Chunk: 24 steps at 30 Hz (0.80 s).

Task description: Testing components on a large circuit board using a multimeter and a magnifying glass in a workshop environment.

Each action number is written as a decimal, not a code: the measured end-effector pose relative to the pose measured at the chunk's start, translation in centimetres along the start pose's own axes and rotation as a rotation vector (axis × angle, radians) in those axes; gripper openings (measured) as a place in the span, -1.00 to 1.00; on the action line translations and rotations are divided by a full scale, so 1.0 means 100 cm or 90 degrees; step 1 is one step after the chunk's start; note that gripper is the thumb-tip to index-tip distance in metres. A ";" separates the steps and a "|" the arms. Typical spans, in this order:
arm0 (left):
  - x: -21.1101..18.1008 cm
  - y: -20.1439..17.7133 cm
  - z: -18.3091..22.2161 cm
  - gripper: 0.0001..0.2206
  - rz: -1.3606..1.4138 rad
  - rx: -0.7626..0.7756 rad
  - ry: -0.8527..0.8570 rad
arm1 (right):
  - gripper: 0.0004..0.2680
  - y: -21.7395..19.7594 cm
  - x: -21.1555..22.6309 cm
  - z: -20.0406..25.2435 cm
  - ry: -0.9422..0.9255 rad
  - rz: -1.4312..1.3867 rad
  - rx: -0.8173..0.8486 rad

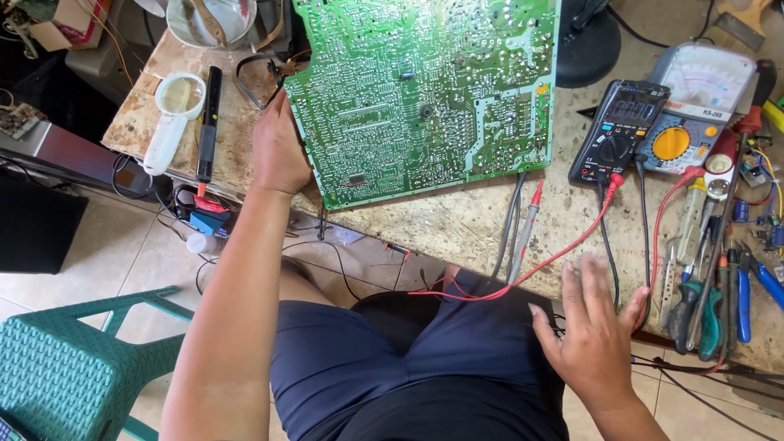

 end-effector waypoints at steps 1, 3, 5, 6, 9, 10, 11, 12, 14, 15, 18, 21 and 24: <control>0.002 0.001 0.001 -0.34 -0.005 0.003 -0.009 | -0.43 0.000 0.001 -0.001 -0.034 0.015 -0.020; -0.007 -0.004 -0.003 -0.39 0.010 -0.015 0.005 | -0.35 -0.007 0.003 -0.003 -0.023 -0.034 -0.019; -0.009 -0.007 -0.003 -0.44 0.022 -0.033 0.016 | -0.25 -0.008 0.002 -0.005 -0.016 -0.086 -0.016; -0.007 -0.006 -0.002 -0.42 0.010 -0.015 0.003 | -0.31 -0.005 0.001 -0.004 -0.018 -0.064 -0.018; -0.005 -0.002 0.000 -0.39 -0.009 0.012 -0.025 | -0.41 0.003 -0.004 0.002 -0.014 -0.034 -0.018; -0.005 -0.001 -0.001 -0.38 -0.014 0.018 -0.039 | -0.46 0.005 -0.007 0.003 -0.008 -0.022 -0.018; -0.005 -0.001 -0.001 -0.38 -0.015 0.020 -0.034 | -0.46 0.004 -0.006 0.003 -0.003 -0.023 -0.021; -0.006 -0.003 -0.001 -0.44 0.003 -0.006 -0.010 | -0.47 0.003 -0.006 0.003 -0.002 -0.019 -0.031; -0.001 -0.003 -0.002 -0.48 0.026 -0.032 0.026 | -0.49 0.003 -0.006 0.001 0.010 -0.011 -0.046; 0.003 0.001 -0.002 -0.54 0.025 -0.041 0.025 | -0.47 0.004 -0.005 0.001 -0.011 -0.008 -0.048; 0.026 0.012 0.006 -0.71 0.048 -0.014 -0.112 | -0.42 0.005 -0.009 0.001 -0.029 -0.023 -0.077; 0.064 0.032 0.012 -0.77 0.018 0.064 -0.255 | -0.44 0.004 -0.017 -0.003 -0.009 0.026 -0.044; 0.066 0.037 0.012 -0.78 -0.195 0.097 -0.143 | -0.48 -0.014 -0.024 -0.006 0.014 0.047 -0.001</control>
Point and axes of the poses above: each hand's wrist, its own z-axis away from the middle knuckle, its own y-axis out of the palm, x = y × z, the point moved 2 cm from there along -z, towards the middle knuckle, and after that the axes turned 1 degree about x, right-handed, at the moved point
